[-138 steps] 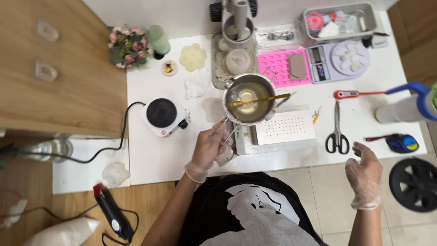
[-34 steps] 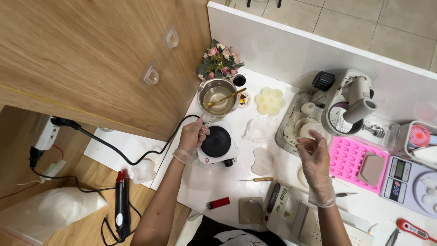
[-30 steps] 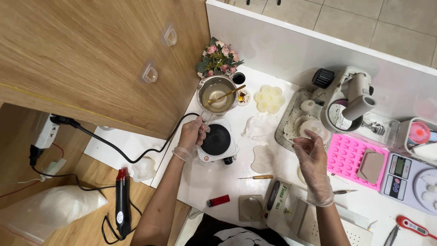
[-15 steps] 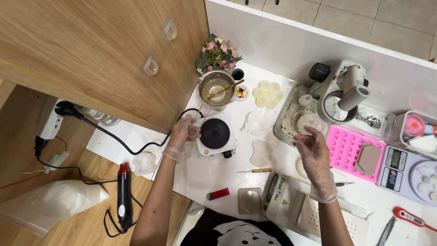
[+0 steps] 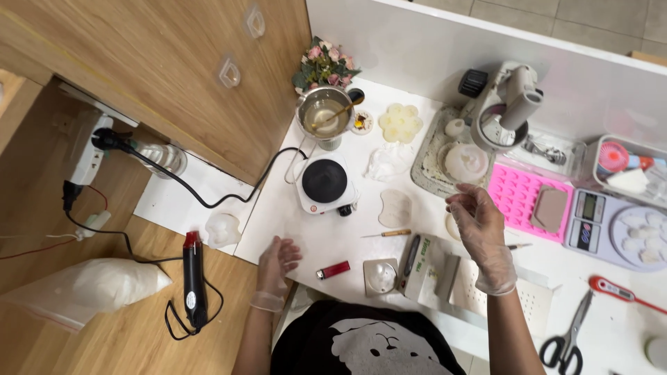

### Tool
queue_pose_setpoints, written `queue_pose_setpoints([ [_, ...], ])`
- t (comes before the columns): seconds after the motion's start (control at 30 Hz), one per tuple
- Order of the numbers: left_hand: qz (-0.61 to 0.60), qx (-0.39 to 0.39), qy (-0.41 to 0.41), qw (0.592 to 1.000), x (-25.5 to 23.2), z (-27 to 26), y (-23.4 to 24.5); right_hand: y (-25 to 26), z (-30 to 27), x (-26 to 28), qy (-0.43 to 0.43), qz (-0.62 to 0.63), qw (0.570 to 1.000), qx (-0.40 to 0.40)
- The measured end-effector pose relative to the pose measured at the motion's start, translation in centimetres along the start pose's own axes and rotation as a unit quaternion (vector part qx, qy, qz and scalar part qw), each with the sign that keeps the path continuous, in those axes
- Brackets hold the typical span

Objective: Stirring melting wax in a pot and checking its temperature using a digital thermometer.

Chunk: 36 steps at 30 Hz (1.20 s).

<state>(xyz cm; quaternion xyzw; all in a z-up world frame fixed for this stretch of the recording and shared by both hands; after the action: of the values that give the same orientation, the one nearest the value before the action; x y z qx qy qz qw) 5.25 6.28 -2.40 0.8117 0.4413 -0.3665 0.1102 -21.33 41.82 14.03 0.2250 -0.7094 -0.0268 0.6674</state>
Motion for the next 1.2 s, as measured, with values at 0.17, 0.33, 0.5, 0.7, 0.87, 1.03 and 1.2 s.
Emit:
queue_pose_setpoints([
  [0.17,0.085,0.064,0.027,0.994,2.9,-1.3,-2.8,1.7,-3.7,0.7,-0.001,-0.051,0.999,-0.014],
  [0.33,0.133,0.145,0.029,0.98,2.7,-2.0,-7.0,4.1,-7.2,-0.2,-0.044,-0.089,0.994,-0.035],
  [0.5,0.064,0.126,0.074,0.987,5.7,3.5,-10.9,5.2,-9.5,-1.4,-0.05,-0.113,0.992,-0.037],
  [0.7,-0.053,0.136,0.084,0.986,11.0,14.1,-14.4,5.5,-11.2,0.4,-0.056,-0.158,0.986,-0.022],
  [0.87,-0.065,0.123,0.09,0.986,7.7,11.3,-11.9,6.8,-11.3,-2.2,-0.059,-0.199,0.978,-0.007],
  [1.03,0.022,-0.081,-0.241,0.967,-6.3,6.0,1.0,6.0,-8.2,-4.1,-0.098,-0.19,0.977,0.021],
  [1.2,0.351,-0.389,-0.55,0.651,-28.1,-10.4,7.5,-4.6,-6.7,8.6,-0.005,-0.115,0.983,0.146],
])
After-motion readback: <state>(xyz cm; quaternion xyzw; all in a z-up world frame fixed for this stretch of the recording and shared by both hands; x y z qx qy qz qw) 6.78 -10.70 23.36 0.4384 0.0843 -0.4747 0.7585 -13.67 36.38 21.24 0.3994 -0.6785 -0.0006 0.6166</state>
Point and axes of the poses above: each hand's wrist, its own z-axis towards the middle knuckle, its own y-axis out of the back of the hand, x = y × z, the point moved 5 cm from there along z, towards the middle knuckle
